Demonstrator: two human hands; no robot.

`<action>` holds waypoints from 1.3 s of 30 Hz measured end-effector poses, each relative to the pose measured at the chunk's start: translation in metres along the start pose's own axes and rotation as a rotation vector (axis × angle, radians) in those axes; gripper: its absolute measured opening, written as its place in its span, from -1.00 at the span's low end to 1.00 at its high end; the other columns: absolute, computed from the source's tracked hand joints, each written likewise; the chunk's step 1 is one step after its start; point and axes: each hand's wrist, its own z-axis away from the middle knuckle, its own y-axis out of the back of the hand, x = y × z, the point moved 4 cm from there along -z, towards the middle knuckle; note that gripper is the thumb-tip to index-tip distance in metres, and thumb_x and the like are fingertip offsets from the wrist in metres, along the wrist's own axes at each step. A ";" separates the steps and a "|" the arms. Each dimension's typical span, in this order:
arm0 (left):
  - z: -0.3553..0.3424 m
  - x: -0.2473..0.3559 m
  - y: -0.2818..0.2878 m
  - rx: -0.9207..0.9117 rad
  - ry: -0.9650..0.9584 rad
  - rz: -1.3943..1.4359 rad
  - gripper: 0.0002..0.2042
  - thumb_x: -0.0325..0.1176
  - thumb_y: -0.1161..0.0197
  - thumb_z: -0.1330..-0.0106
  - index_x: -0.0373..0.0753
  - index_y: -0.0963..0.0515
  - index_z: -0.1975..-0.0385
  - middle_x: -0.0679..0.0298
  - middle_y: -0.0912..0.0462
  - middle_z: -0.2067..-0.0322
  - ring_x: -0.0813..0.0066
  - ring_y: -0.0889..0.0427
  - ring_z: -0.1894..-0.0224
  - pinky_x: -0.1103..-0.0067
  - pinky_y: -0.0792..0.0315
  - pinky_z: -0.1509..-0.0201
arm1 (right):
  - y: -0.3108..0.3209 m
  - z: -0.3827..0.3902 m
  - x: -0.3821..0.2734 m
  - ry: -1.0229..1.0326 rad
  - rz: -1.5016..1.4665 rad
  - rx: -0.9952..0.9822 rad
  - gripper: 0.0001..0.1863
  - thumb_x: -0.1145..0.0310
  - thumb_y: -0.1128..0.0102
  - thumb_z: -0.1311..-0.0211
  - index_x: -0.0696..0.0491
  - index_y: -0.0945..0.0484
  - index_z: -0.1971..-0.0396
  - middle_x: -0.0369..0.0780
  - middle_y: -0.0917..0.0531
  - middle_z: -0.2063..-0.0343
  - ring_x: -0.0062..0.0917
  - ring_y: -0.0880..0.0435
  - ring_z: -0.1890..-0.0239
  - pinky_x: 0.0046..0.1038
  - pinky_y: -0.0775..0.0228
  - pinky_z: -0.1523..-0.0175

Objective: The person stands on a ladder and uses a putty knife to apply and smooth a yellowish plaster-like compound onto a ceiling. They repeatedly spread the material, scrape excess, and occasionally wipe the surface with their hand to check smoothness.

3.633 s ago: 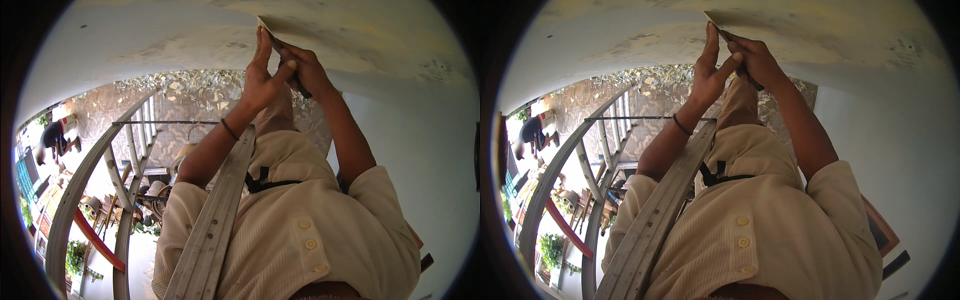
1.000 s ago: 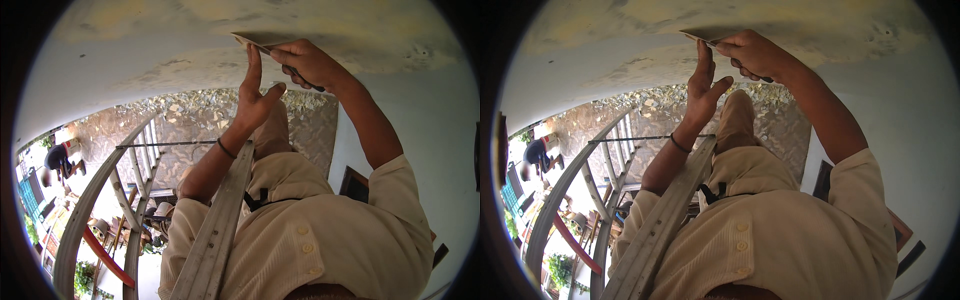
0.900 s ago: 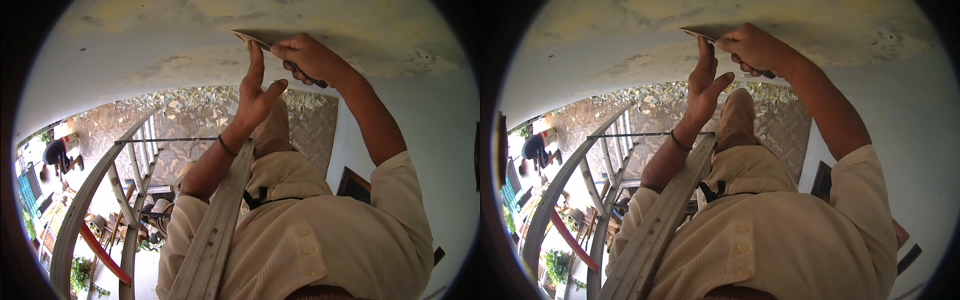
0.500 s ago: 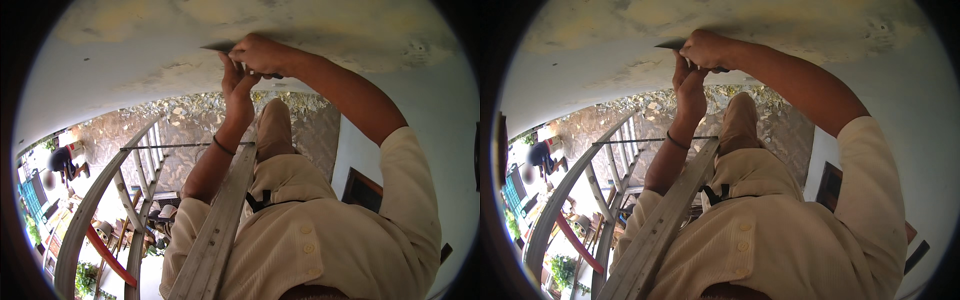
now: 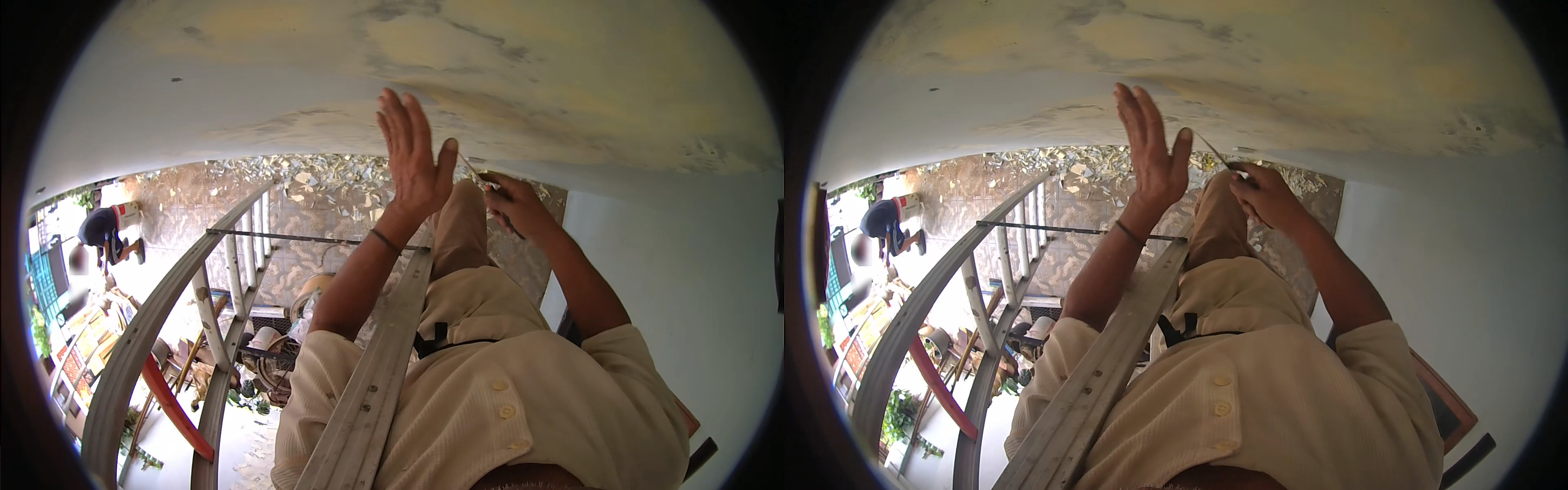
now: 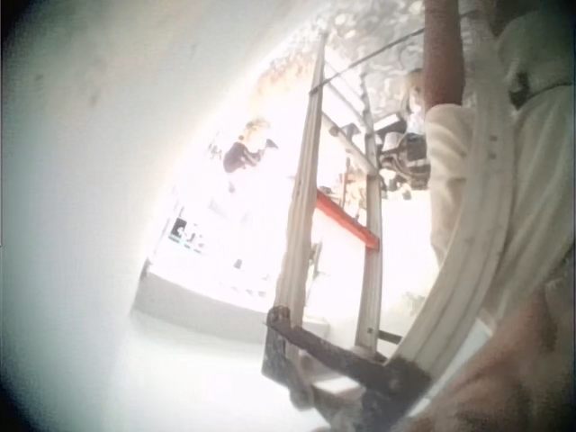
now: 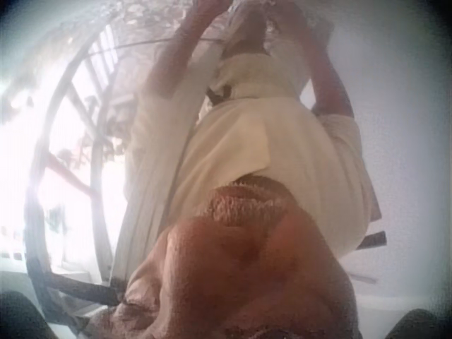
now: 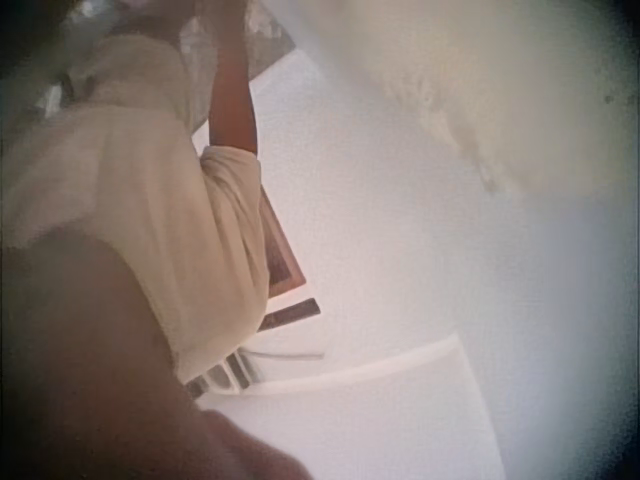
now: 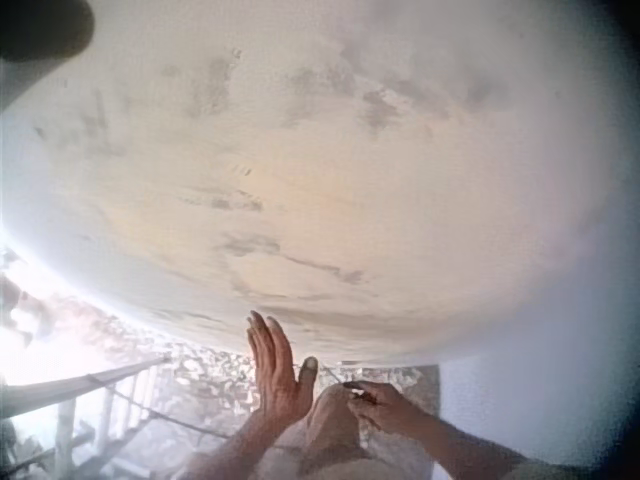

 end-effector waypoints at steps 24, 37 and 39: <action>-0.036 -0.080 0.022 0.232 -0.107 -0.531 -0.21 0.10 -0.02 -0.65 -0.32 0.01 -0.65 -0.12 0.20 -0.68 -0.14 0.39 -0.72 -0.38 0.46 -0.58 | -0.028 0.059 0.018 -0.048 -0.326 0.097 -0.50 0.45 -0.12 -0.53 0.16 -0.44 -0.41 -0.28 -0.62 0.39 -0.71 -0.49 0.58 -0.57 -0.26 0.58; -0.043 -0.066 0.045 0.321 -0.036 -0.382 -0.15 0.16 0.03 -0.65 -0.43 0.07 -0.64 -0.34 0.11 -0.62 -0.33 0.30 -0.69 -0.36 0.42 -0.59 | -0.028 0.049 -0.025 0.065 -0.174 0.103 -0.50 0.42 -0.09 -0.55 0.15 -0.44 -0.42 -0.29 -0.63 0.32 -0.75 -0.47 0.56 -0.62 -0.22 0.54; -0.058 -0.063 0.067 0.306 -0.020 -0.452 -0.08 0.21 0.04 -0.64 -0.36 0.23 -0.66 -0.29 0.28 -0.65 -0.33 0.34 -0.69 -0.27 0.43 -0.62 | -0.032 0.048 -0.025 0.089 -0.162 0.093 -0.51 0.42 -0.10 -0.55 0.15 -0.45 -0.41 -0.29 -0.63 0.33 -0.76 -0.47 0.56 -0.63 -0.22 0.54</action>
